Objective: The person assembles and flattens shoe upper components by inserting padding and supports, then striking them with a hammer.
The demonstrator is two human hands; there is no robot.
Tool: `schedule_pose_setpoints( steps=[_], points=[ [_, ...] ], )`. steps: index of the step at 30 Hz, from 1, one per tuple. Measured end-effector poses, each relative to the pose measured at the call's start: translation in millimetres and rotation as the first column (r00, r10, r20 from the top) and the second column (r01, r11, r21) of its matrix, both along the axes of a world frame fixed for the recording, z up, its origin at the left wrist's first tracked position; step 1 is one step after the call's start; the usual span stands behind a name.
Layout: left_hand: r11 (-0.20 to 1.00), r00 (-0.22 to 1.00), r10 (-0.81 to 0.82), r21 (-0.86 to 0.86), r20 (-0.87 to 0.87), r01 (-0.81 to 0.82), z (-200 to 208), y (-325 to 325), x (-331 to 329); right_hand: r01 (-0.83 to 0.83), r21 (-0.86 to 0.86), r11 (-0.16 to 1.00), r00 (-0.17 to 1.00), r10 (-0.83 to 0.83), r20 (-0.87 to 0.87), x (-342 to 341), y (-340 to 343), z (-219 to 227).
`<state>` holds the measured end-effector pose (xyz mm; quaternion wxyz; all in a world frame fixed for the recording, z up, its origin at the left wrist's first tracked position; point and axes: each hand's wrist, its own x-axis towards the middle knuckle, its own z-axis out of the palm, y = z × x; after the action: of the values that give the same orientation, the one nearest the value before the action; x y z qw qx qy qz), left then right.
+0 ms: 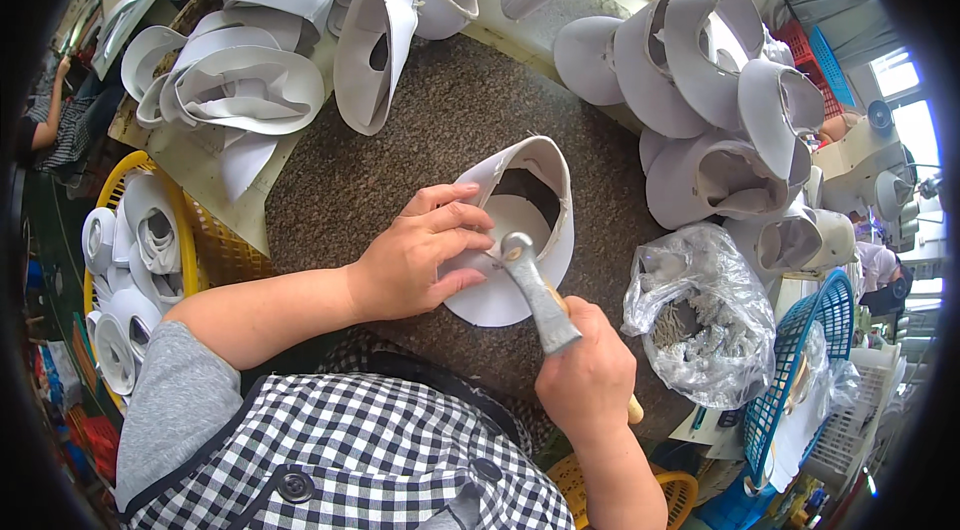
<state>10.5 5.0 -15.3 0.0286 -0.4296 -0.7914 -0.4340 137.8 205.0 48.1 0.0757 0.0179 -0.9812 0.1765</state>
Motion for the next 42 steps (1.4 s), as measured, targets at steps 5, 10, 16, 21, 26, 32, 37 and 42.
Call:
schedule_pose_setpoints(
  steps=[5, 10, 16, 21, 26, 32, 37, 42],
  points=[
    [1.000, 1.000, -0.013, -0.020, -0.023, 0.013, 0, 1, 0, 0.008, -0.085, 0.996, 1.000, -0.007, 0.012, 9, -2, -7],
    [1.000, 1.000, -0.017, -0.016, -0.001, 0.017, -1, 0, 1, 0.008, -0.076, 0.997, 1.000, -0.009, -0.007, 4, -3, -3],
    [0.999, 0.999, -0.024, -0.027, 0.022, 0.024, 0, 0, -2, 0.108, -0.025, 0.994, 0.975, -0.101, 0.197, 4, -11, 0],
    [0.999, 0.999, -0.033, -0.031, 0.025, 0.033, -1, 0, 2, 0.026, -0.041, 0.999, 0.997, -0.022, 0.077, 9, -7, 2],
    [0.998, 0.999, -0.039, -0.047, 0.015, 0.040, -3, -1, -4, 0.089, 0.016, 0.996, 0.970, -0.091, 0.224, 4, -6, -2],
    [0.973, 0.985, 0.010, 0.226, 0.172, -0.049, 7, -13, -2, 0.170, -0.239, 0.956, 0.981, -0.186, -0.046, 32, 10, -3],
    [0.964, 0.994, 0.108, 0.248, -0.021, -0.099, 11, -15, -4, 0.319, -0.087, 0.944, 0.926, -0.330, -0.182, 64, 33, -17],
    [0.998, 0.977, 0.025, 0.060, -0.210, -0.013, 18, 14, 12, 0.373, 0.029, 0.927, 0.920, -0.365, -0.143, 76, 41, -35]
  ],
)
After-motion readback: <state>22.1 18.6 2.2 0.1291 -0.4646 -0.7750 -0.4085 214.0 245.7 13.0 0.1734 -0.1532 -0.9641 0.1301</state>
